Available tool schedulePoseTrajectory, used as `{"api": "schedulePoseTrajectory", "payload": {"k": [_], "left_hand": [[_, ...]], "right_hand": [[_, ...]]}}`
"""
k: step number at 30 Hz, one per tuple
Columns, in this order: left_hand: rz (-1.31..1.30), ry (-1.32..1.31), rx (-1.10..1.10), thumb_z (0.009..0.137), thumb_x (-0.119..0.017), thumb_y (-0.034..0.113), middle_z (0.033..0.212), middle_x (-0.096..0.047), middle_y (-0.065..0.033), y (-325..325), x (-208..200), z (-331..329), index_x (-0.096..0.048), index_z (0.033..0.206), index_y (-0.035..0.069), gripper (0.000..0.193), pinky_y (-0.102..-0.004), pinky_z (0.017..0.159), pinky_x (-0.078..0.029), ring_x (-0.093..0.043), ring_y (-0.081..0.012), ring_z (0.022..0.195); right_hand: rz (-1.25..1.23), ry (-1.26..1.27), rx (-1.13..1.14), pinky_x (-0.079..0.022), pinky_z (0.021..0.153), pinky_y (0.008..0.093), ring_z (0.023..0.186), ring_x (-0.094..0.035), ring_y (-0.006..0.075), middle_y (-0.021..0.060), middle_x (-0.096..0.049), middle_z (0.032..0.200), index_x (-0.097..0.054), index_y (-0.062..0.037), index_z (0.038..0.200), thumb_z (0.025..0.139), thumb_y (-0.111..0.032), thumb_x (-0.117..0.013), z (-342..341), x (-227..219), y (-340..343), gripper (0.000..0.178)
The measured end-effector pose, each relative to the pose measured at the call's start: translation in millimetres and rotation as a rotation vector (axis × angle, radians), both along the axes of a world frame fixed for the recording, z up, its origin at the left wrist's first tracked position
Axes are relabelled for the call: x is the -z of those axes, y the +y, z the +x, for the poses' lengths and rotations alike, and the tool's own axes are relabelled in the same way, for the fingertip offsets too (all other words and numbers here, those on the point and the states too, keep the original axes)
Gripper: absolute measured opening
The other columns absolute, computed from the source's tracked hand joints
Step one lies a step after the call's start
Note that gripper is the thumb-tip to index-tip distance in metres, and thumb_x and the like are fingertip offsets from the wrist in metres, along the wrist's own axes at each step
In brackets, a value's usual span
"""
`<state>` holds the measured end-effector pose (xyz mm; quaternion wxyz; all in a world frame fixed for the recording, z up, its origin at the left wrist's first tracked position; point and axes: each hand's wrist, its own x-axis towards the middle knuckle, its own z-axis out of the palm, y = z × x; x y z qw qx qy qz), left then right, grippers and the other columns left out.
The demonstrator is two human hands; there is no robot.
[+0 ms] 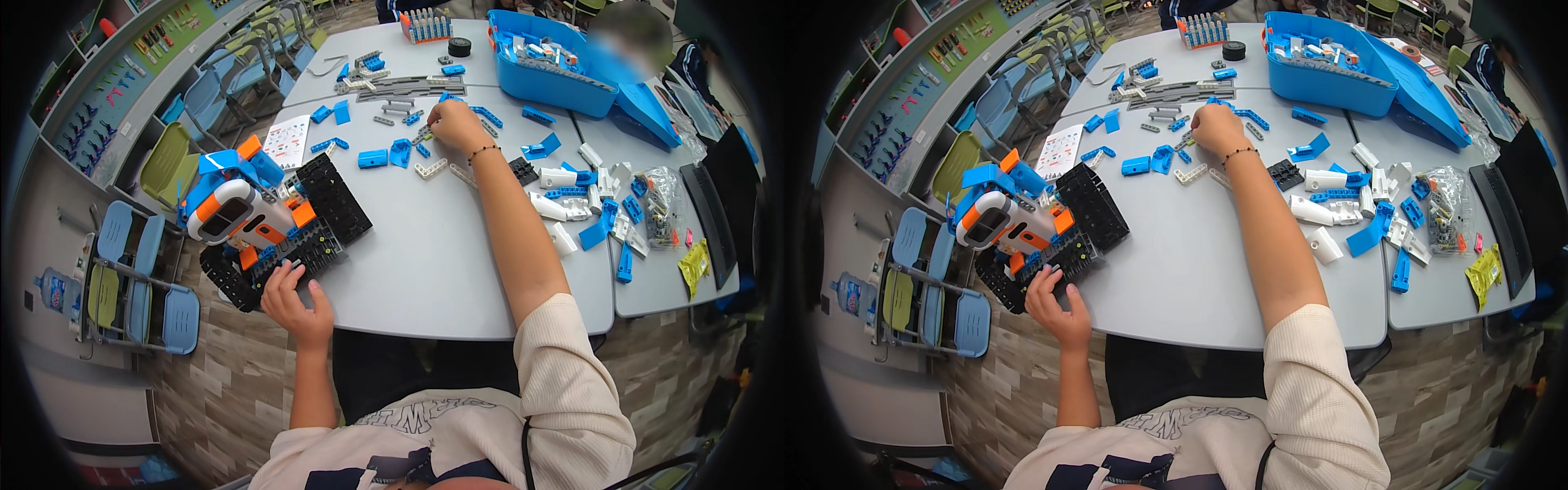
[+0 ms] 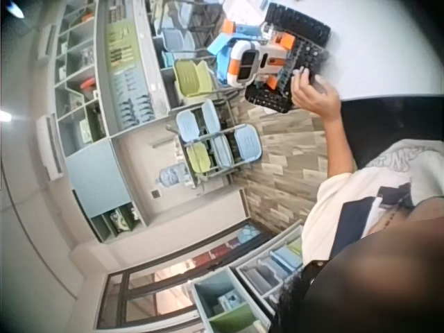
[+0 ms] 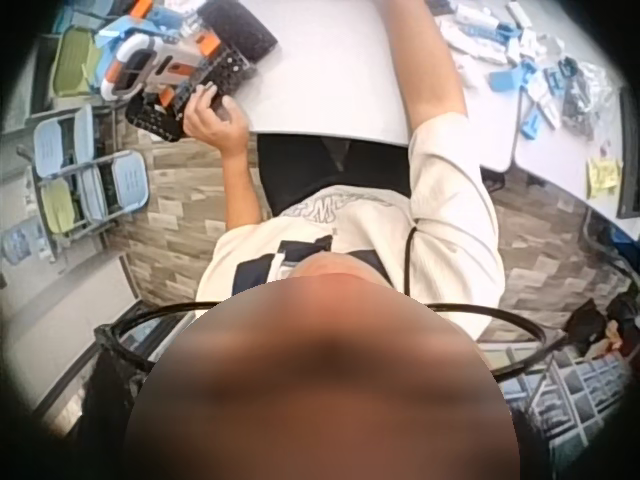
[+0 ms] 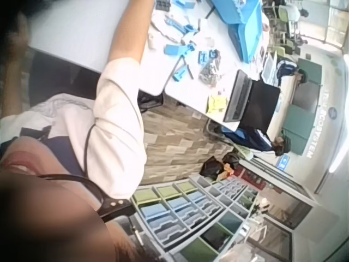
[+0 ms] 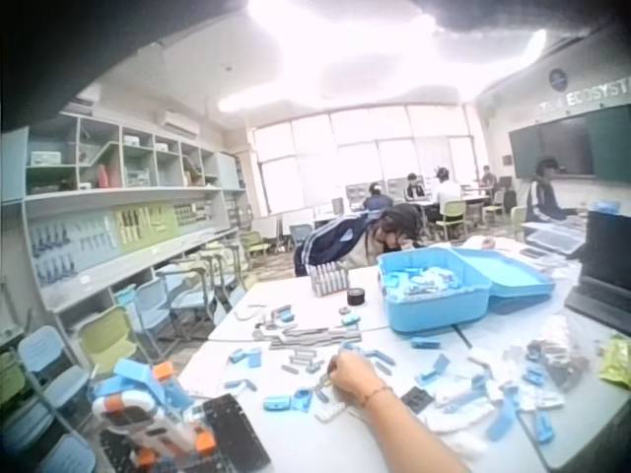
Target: The person assembles a tracked robot using blue, orange, and white plastic building blocks. They connect various pieces by hand, attach a small yellow component, and add blue panels to the top of the structure.
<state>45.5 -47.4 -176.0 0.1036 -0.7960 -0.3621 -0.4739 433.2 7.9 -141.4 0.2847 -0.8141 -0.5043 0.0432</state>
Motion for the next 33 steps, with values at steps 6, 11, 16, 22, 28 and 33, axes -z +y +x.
{"api": "schedulePoseTrajectory", "payload": {"k": [6, 11, 16, 22, 28, 33], "left_hand": [[-0.004, 0.007, 0.011, 0.08, -0.058, 0.014, 0.114, -0.057, -0.0086, 0, -1, -1, -0.06, 0.103, 0.008, 0.024, -0.0411, 0.095, -0.032, -0.05, -0.028, 0.111], [-0.006, 0.009, 0.003, 0.08, -0.058, 0.014, 0.115, -0.057, -0.0086, -1, -2, 0, -0.06, 0.103, 0.008, 0.024, -0.0413, 0.095, -0.032, -0.05, -0.0283, 0.111], [0.016, -0.011, 0.023, 0.079, -0.059, 0.014, 0.116, -0.056, -0.0091, 1, -1, 1, -0.059, 0.104, 0.008, 0.026, -0.0416, 0.095, -0.032, -0.049, -0.0281, 0.111], [-0.046, -0.059, -0.114, 0.076, -0.061, 0.017, 0.127, -0.044, -0.0138, -5, 8, -4, -0.046, 0.121, 0.006, 0.049, -0.0563, 0.108, 0.001, -0.034, -0.0337, 0.127], [-0.13, -0.115, -0.134, 0.074, -0.061, 0.012, 0.127, -0.045, -0.0152, -9, 2, -30, -0.042, 0.125, 0.002, 0.055, -0.0561, 0.108, -0.013, -0.035, -0.0355, 0.127], [-0.218, -0.081, -0.064, 0.072, -0.058, 0.003, 0.129, -0.047, -0.0189, -14, -4, -41, -0.043, 0.126, -0.001, 0.057, -0.0459, 0.104, -0.031, -0.04, -0.0379, 0.124]], "right_hand": [[-0.032, 0.067, -0.022, -0.051, 0.08, 0.0347, 0.09, -0.065, 0.0247, 0.0109, -0.069, 0.094, -0.073, -0.0139, 0.088, 0.071, -0.017, -0.066, 8, -20, -3, 0.018], [-0.102, 0.074, -0.02, -0.052, 0.071, 0.0328, 0.078, -0.066, 0.0249, 0.0152, -0.069, 0.083, -0.072, -0.0035, 0.082, 0.068, -0.017, -0.07, 13, -21, -6, 0.019], [-0.097, 0.074, -0.069, -0.051, 0.068, 0.0325, 0.072, -0.066, 0.0233, 0.0141, -0.069, 0.079, -0.071, -0.0021, 0.082, 0.067, -0.019, -0.073, 9, -9, -3, 0.023], [-0.061, 0.137, -0.125, -0.048, 0.058, 0.029, 0.061, -0.062, 0.0169, 0.011, -0.066, 0.07, -0.069, 0.0002, 0.079, 0.07, -0.02, -0.073, 16, -6, 0, 0.023], [-0.073, 0.304, -0.061, -0.049, 0.057, 0.0278, 0.061, -0.062, 0.0161, 0.0097, -0.066, 0.072, -0.068, -0.0003, 0.08, 0.072, -0.019, -0.071, 16, -9, 2, 0.021], [0.003, 0.239, -0.109, -0.048, 0.061, 0.0281, 0.065, -0.061, 0.0147, 0.0079, -0.065, 0.072, -0.068, 0.001, 0.084, 0.075, -0.022, -0.068, 12, -10, 8, 0.025]]}}
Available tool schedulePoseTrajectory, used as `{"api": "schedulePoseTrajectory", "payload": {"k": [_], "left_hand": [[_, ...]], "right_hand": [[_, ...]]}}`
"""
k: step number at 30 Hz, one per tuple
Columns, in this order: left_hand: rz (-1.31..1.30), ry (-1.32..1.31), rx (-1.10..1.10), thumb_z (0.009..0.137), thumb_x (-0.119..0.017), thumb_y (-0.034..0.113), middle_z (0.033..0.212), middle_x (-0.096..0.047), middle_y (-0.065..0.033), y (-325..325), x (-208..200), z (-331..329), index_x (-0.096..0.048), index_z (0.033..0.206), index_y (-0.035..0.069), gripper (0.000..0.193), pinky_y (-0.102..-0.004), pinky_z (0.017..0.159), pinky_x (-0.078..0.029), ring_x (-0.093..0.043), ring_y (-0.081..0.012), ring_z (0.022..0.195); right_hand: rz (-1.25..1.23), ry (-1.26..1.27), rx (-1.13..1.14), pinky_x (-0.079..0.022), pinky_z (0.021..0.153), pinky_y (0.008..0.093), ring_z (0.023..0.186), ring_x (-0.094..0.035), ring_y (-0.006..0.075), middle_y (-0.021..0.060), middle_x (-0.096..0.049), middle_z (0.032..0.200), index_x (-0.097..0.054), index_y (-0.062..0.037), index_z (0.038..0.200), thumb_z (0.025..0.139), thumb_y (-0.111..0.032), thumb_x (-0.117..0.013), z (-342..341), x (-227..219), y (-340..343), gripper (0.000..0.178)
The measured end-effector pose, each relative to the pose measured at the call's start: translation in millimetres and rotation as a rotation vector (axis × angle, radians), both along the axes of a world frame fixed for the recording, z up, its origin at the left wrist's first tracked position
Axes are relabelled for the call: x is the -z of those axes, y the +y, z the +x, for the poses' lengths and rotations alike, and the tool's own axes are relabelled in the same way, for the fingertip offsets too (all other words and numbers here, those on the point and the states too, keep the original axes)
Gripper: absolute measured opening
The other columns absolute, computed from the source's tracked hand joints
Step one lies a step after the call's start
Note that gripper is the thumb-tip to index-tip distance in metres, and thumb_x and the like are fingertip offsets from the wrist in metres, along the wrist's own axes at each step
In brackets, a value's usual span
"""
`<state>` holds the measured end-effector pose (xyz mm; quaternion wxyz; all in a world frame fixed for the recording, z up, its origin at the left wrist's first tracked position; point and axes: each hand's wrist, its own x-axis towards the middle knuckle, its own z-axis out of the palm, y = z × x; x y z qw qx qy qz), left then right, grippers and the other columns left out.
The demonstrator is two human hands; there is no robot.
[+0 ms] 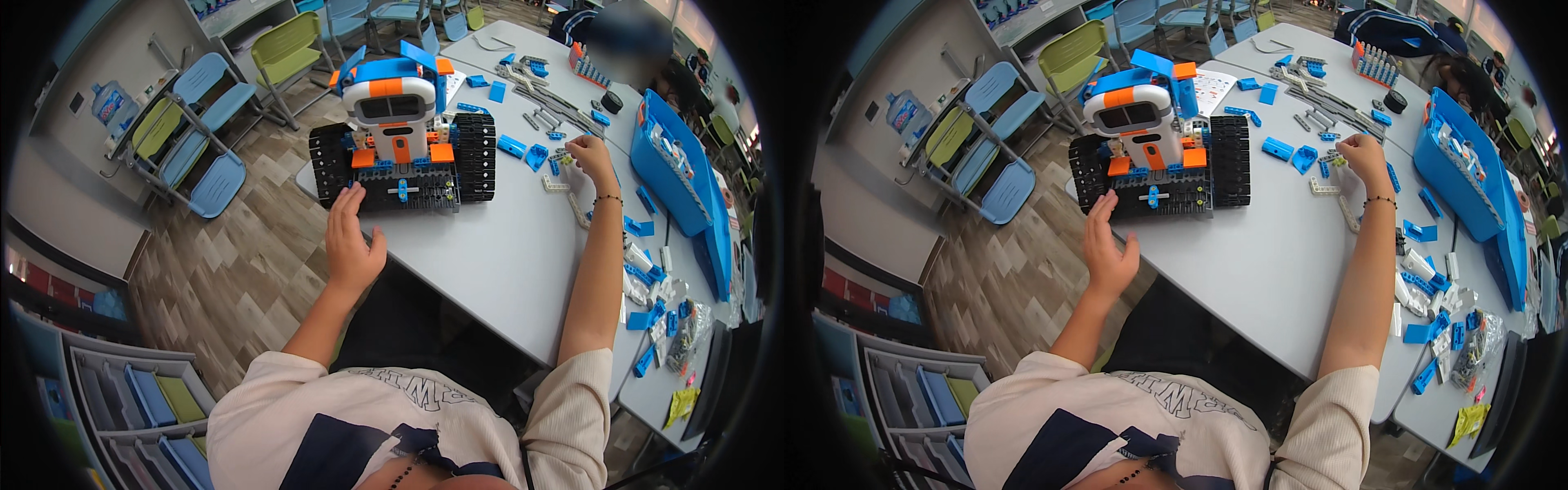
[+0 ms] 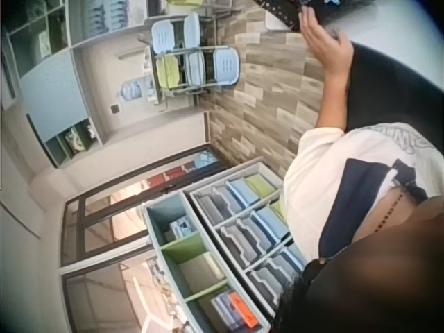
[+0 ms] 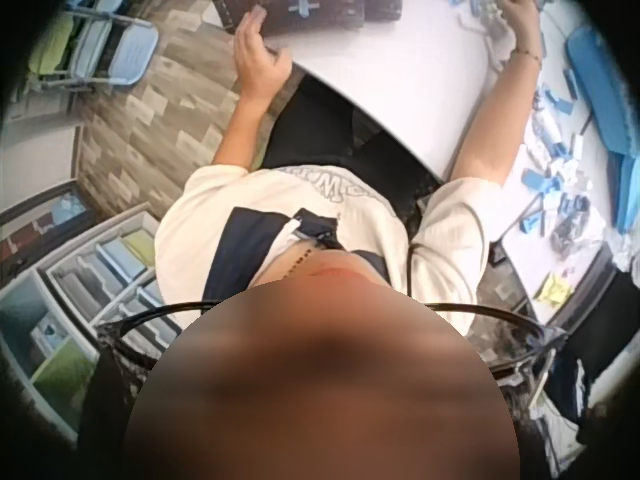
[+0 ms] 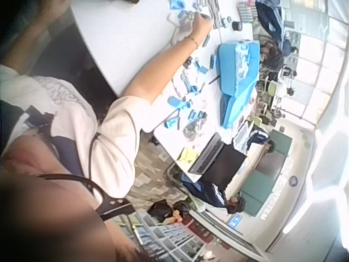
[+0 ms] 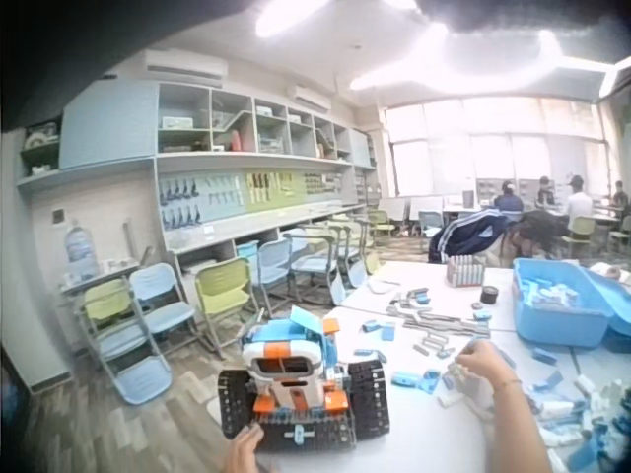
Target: The person assembles a tracked robot using blue, orange, and white plastic building blocks. They connect various pieces by hand, attach a small yellow component, and add blue panels to the top of the structure.
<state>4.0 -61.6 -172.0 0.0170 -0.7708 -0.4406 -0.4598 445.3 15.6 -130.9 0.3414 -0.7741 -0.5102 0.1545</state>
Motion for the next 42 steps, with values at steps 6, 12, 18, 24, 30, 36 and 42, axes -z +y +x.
{"api": "schedulePoseTrajectory", "payload": {"k": [6, 12, 18, 24, 30, 36, 42], "left_hand": [[-0.076, -0.057, 0.042, 0.071, -0.057, 0.002, 0.135, -0.041, -0.0214, -16, -3, 11, -0.045, 0.125, -0.001, 0.055, -0.0461, 0.103, -0.032, -0.039, -0.039, 0.125], [-0.07, -0.022, 0.168, 0.071, -0.059, 0.003, 0.138, -0.037, -0.0236, -39, -3, 20, -0.043, 0.125, 0.0, 0.057, -0.049, 0.104, -0.03, -0.037, -0.0432, 0.125], [-0.107, -0.032, 0.262, 0.071, -0.06, 0.004, 0.141, -0.029, -0.0286, -59, 1, 39, -0.039, 0.128, -0.001, 0.06, -0.0512, 0.106, -0.026, -0.029, -0.0479, 0.13], [-0.143, -0.035, 0.421, 0.074, -0.06, 0.007, 0.144, -0.019, -0.0329, -68, 1, 60, -0.033, 0.132, -0.001, 0.064, -0.0569, 0.106, -0.023, -0.018, -0.0562, 0.131], [-0.141, 0.013, 0.533, 0.076, -0.062, 0.01, 0.144, -0.014, -0.034, -86, -2, 86, -0.033, 0.134, 0.001, 0.066, -0.059, 0.105, -0.024, -0.013, -0.0595, 0.131], [-0.258, 0.0, 0.844, 0.076, -0.064, 0.013, 0.14, -0.032, -0.0285, -105, -23, 104, -0.041, 0.129, 0.001, 0.059, -0.0494, 0.1, -0.036, -0.035, -0.0478, 0.126], [0.199, -0.156, 0.737, 0.07, -0.061, 0.004, 0.097, -0.064, -0.0087, -88, -75, 58, -0.062, 0.099, 0.007, 0.029, -0.0372, 0.079, -0.049, -0.062, -0.0237, 0.089]], "right_hand": [[0.064, -0.003, -0.083, -0.042, 0.051, 0.0239, 0.059, -0.055, 0.0096, 0.0037, -0.062, 0.071, -0.066, -0.0007, 0.087, 0.08, -0.023, -0.067, -2, -8, -1, 0.024], [0.213, 0.113, -0.115, -0.045, 0.057, 0.0231, 0.064, -0.057, 0.0102, 0.0063, -0.064, 0.074, -0.066, 0.0026, 0.089, 0.082, -0.02, -0.066, -19, -60, -26, 0.024], [0.534, -0.214, -0.565, -0.044, 0.072, 0.0262, 0.083, -0.06, 0.0121, 0.0066, -0.066, 0.091, -0.063, 0.0003, 0.096, 0.085, -0.014, -0.062, -118, -153, -122, 0.018], [0.587, -0.48, -1.394, -0.049, 0.073, 0.0339, 0.071, -0.058, 0.0186, 0.0077, -0.061, 0.085, -0.067, -0.0024, 0.102, 0.081, -0.017, -0.059, -228, -168, -239, 0.027], [0.843, -0.329, -1.158, -0.05, 0.072, 0.0328, 0.07, -0.057, 0.0207, 0.0075, -0.056, 0.076, -0.065, 0.0017, 0.09, 0.07, -0.014, -0.062, -227, -171, -262, 0.025], [0.817, -0.443, -0.985, -0.052, 0.067, 0.0316, 0.071, -0.06, 0.0224, 0.0086, -0.061, 0.08, -0.066, 0.002, 0.091, 0.063, -0.013, -0.063, -224, -175, -282, 0.031], [0.753, -0.516, -0.912, -0.054, 0.068, 0.0307, 0.068, -0.061, 0.0195, 0.0073, -0.063, 0.077, -0.067, 0.0014, 0.087, 0.069, -0.011, -0.066, -217, -186, -295, 0.022]]}}
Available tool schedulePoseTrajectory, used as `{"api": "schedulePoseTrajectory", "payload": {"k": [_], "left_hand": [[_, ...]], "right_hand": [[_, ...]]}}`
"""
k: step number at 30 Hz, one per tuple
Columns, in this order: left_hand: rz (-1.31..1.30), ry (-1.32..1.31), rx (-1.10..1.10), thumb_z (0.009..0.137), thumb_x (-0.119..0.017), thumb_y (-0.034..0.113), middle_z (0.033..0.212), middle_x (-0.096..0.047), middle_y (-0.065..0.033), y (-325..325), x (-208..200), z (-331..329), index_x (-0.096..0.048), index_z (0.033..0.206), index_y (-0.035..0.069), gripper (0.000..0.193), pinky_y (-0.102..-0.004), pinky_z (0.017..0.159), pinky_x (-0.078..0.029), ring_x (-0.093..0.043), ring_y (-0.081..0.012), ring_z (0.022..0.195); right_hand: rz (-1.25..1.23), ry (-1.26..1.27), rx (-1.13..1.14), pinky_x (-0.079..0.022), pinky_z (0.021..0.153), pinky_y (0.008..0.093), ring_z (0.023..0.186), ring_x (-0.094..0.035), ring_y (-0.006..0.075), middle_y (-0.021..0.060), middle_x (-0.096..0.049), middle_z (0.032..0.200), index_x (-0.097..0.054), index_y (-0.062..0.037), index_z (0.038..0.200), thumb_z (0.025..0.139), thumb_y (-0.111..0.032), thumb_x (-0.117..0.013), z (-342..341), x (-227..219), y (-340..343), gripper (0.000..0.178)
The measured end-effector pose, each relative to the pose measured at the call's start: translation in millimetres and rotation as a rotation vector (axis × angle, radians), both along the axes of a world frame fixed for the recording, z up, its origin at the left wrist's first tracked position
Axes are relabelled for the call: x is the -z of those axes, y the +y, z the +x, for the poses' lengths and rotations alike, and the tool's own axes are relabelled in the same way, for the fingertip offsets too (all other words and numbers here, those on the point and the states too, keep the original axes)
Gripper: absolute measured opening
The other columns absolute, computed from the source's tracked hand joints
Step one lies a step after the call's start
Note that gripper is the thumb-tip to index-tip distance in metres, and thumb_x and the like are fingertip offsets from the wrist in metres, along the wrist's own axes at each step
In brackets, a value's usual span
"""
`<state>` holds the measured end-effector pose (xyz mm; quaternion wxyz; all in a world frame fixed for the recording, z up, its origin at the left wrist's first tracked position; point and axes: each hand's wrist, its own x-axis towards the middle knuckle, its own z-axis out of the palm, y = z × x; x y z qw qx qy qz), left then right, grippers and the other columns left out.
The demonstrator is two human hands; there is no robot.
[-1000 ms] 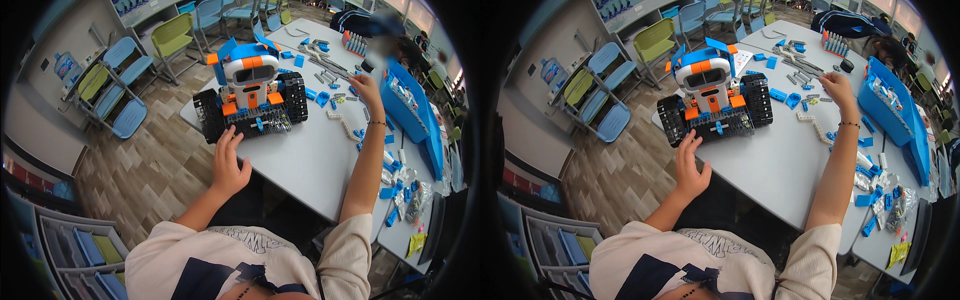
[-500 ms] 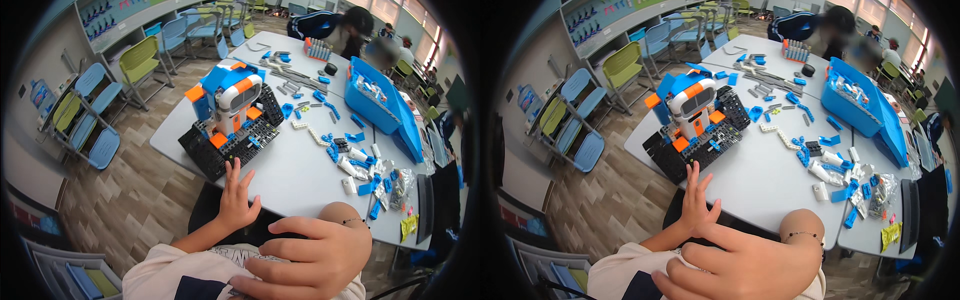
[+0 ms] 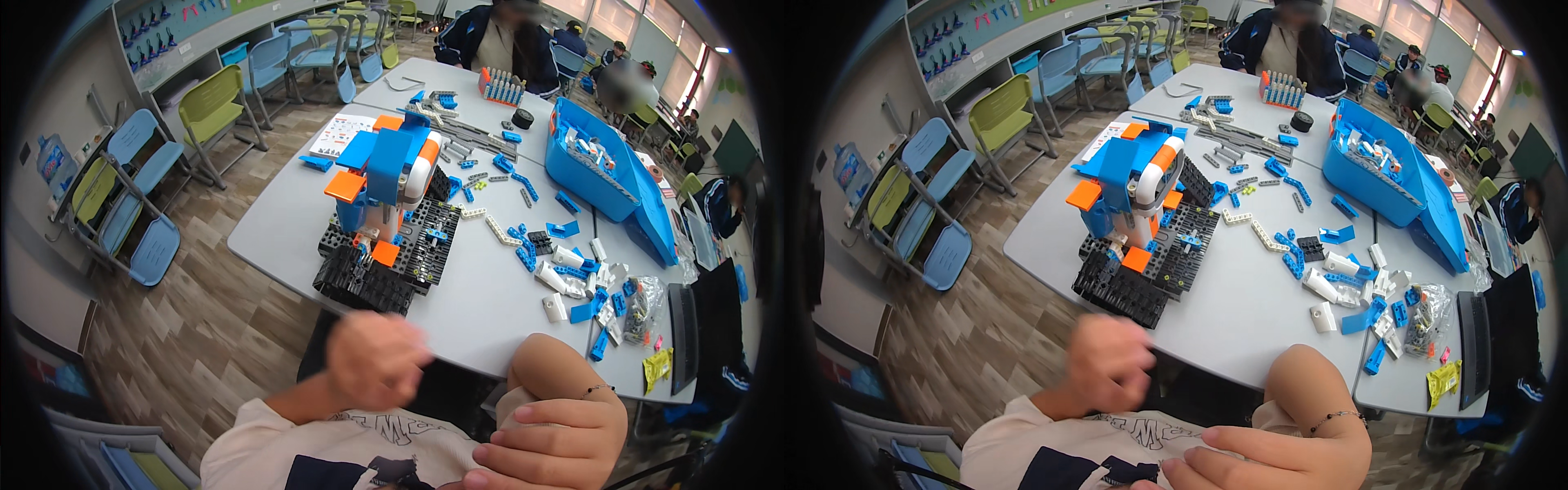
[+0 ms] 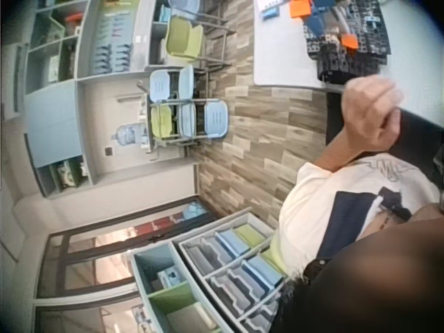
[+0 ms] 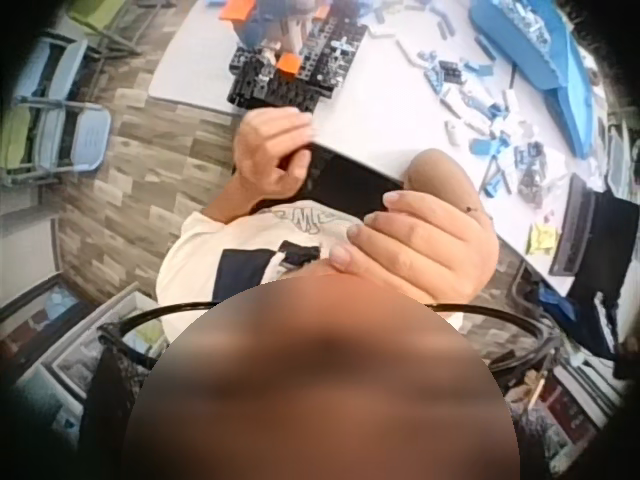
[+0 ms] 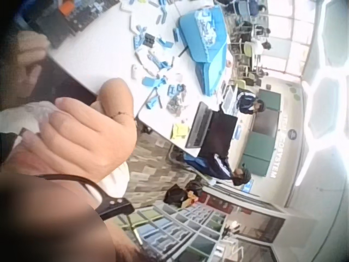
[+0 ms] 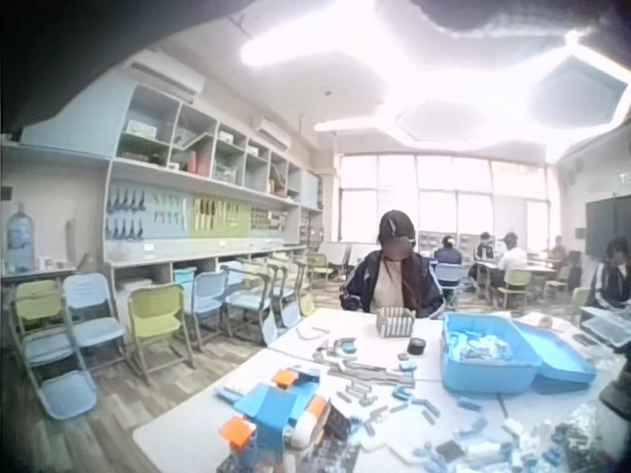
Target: The person assembles a tracked robot using blue, orange, and white plastic building blocks. They connect various pieces by hand, attach a small yellow component, and add blue panels to the top of the structure.
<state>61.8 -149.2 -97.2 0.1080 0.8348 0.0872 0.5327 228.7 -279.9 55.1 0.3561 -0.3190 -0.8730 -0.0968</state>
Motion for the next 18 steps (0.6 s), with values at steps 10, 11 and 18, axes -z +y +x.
{"api": "schedulePoseTrajectory", "payload": {"k": [10, 11, 18], "left_hand": [[-0.636, 0.21, 0.166, 0.074, -0.071, 0.017, 0.114, -0.056, -0.0096, 102, 13, -42, -0.051, 0.121, 0.002, 0.053, -0.0332, 0.096, -0.038, -0.052, -0.0212, 0.111], [-0.605, 0.194, 0.155, 0.072, -0.072, 0.014, 0.113, -0.056, -0.0088, 101, 20, -40, -0.052, 0.12, 0.002, 0.053, -0.0326, 0.095, -0.039, -0.053, -0.0211, 0.109], [-0.562, 0.058, -0.013, 0.067, -0.066, -0.004, 0.101, -0.049, -0.0088, 73, 48, -8, -0.044, 0.117, 0.004, 0.055, -0.0298, 0.087, -0.042, -0.052, -0.0194, 0.095]], "right_hand": [[0.074, 0.043, -0.14, -0.052, 0.07, 0.0326, 0.069, -0.059, 0.0212, 0.0098, -0.061, 0.077, -0.067, 0.003, 0.089, 0.067, -0.012, -0.065, -2, 18, 17, 0.026], [0.088, 0.058, -0.156, -0.052, 0.071, 0.033, 0.07, -0.059, 0.0213, 0.0099, -0.06, 0.077, -0.066, 0.0035, 0.089, 0.067, -0.012, -0.064, -5, 22, 20, 0.027], [-0.004, 0.05, -0.336, -0.05, 0.075, 0.0357, 0.072, -0.057, 0.0222, 0.0092, -0.056, 0.075, -0.062, 0.0067, 0.096, 0.068, -0.013, -0.062, -3, 38, 34, 0.035]]}}
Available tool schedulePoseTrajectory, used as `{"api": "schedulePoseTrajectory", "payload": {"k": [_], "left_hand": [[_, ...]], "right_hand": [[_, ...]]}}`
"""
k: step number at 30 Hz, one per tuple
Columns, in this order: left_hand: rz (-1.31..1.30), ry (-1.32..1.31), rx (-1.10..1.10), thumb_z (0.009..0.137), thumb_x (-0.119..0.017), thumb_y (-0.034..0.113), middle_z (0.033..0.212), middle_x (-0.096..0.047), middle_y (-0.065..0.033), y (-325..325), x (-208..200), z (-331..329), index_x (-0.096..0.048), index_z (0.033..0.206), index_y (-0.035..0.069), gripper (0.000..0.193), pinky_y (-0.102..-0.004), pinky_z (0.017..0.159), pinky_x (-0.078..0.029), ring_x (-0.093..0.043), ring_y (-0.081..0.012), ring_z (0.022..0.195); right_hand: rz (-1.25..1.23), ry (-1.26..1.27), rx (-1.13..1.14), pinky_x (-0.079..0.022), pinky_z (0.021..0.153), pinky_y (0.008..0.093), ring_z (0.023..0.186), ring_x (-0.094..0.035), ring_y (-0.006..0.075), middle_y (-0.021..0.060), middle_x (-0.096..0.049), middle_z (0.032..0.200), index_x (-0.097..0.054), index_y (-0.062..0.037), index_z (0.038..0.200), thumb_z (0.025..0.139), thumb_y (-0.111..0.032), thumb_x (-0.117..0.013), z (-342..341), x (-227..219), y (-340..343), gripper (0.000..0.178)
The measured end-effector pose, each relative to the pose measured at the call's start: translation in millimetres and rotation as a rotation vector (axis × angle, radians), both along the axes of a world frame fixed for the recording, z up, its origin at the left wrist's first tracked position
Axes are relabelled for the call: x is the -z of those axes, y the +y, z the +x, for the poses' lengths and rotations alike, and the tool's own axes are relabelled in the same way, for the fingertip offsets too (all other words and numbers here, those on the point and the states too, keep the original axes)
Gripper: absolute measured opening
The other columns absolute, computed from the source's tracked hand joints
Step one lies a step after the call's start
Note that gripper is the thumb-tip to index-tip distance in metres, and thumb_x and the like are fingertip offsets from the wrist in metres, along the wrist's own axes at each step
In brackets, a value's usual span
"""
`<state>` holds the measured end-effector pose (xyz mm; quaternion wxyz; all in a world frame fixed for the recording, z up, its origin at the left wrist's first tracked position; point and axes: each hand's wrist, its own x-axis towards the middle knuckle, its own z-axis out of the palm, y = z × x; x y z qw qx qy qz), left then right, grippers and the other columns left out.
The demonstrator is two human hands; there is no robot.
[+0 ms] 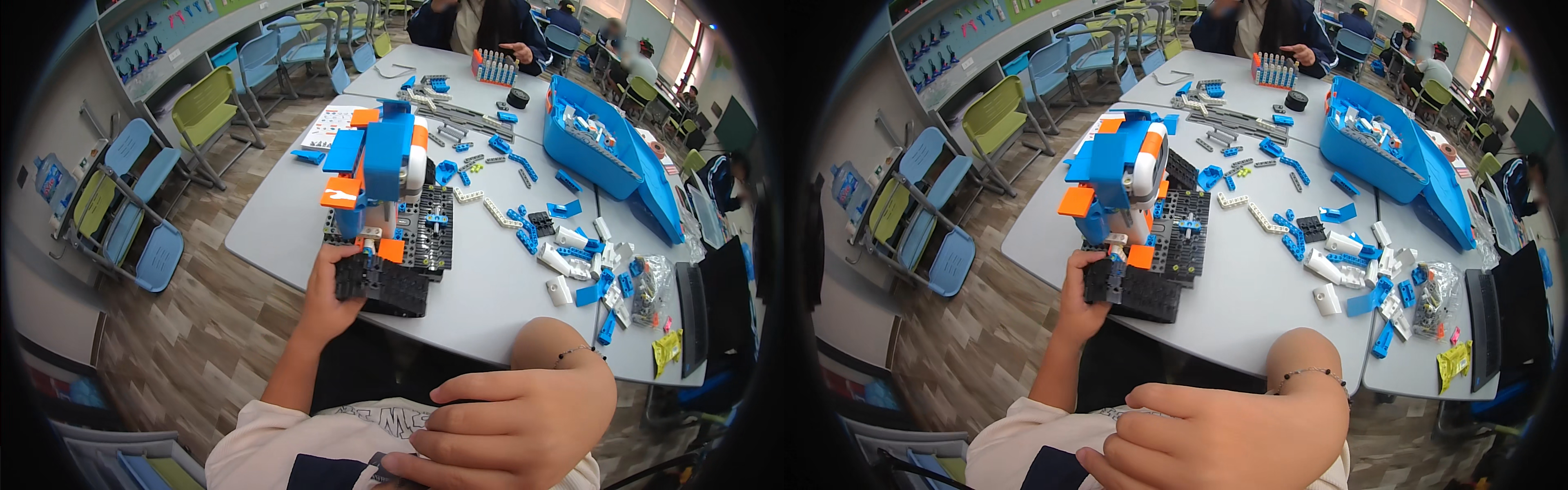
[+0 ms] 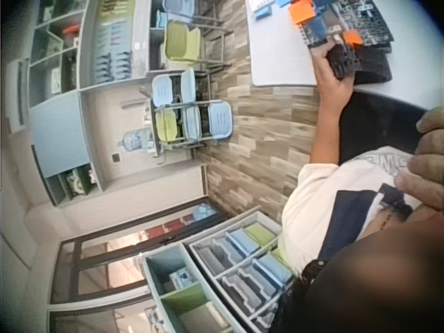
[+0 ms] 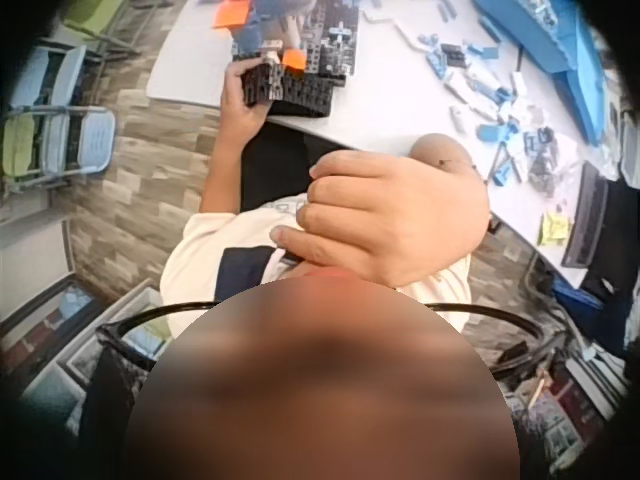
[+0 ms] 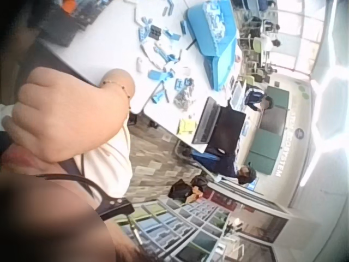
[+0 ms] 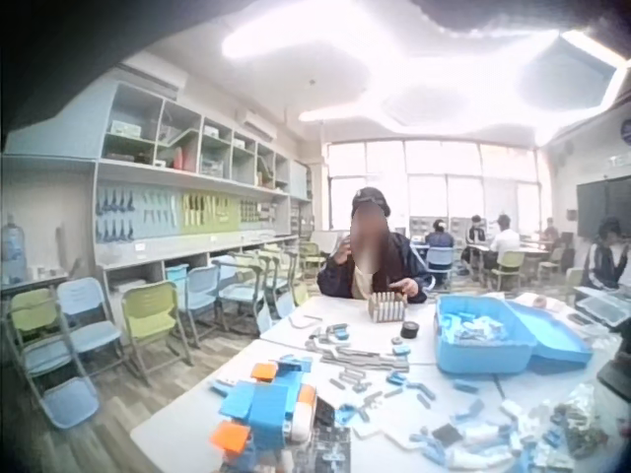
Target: The person assembles a tracked robot using blue, orange, and white plastic building blocks. They connect various pieces by hand, attach a small yellow component, and add blue panels to the top of the structure.
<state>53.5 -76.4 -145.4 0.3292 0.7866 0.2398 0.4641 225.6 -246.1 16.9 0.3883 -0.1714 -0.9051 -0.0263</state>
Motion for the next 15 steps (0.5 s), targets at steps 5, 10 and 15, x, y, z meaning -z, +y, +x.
{"api": "schedulePoseTrajectory", "payload": {"k": [5, 10, 15], "left_hand": [[0.068, -0.025, -0.224, 0.064, -0.072, -0.002, 0.103, -0.049, -0.016, -45, 1, 43, -0.044, 0.117, 0.004, 0.061, -0.0388, 0.084, -0.041, -0.051, -0.0339, 0.092], [0.047, 0.048, -0.068, 0.074, -0.069, 0.023, 0.119, -0.035, -0.0219, -86, -6, 75, -0.02, 0.138, -0.006, 0.086, -0.0431, 0.098, -0.029, -0.037, -0.033, 0.11], [-0.016, -0.004, 0.323, 0.08, -0.065, 0.022, 0.147, -0.009, -0.0259, -106, -14, 101, -0.011, 0.146, 0.001, 0.087, -0.0466, 0.11, -0.019, -0.015, -0.0427, 0.135]], "right_hand": [[-0.022, -0.021, -0.041, -0.05, 0.074, 0.0354, 0.072, -0.057, 0.0226, 0.0099, -0.056, 0.075, -0.062, 0.0076, 0.096, 0.066, -0.012, -0.061, -1, 0, 6, 0.036], [-0.139, -0.048, -0.004, -0.05, 0.073, 0.0344, 0.072, -0.057, 0.0226, 0.0105, -0.057, 0.076, -0.063, 0.0074, 0.094, 0.064, -0.011, -0.061, 1, -7, -3, 0.036], [-0.002, -0.047, 0.052, -0.05, 0.073, 0.0337, 0.075, -0.059, 0.023, 0.0114, -0.06, 0.081, -0.064, 0.0063, 0.093, 0.063, -0.01, -0.06, 2, -8, 4, 0.035]]}}
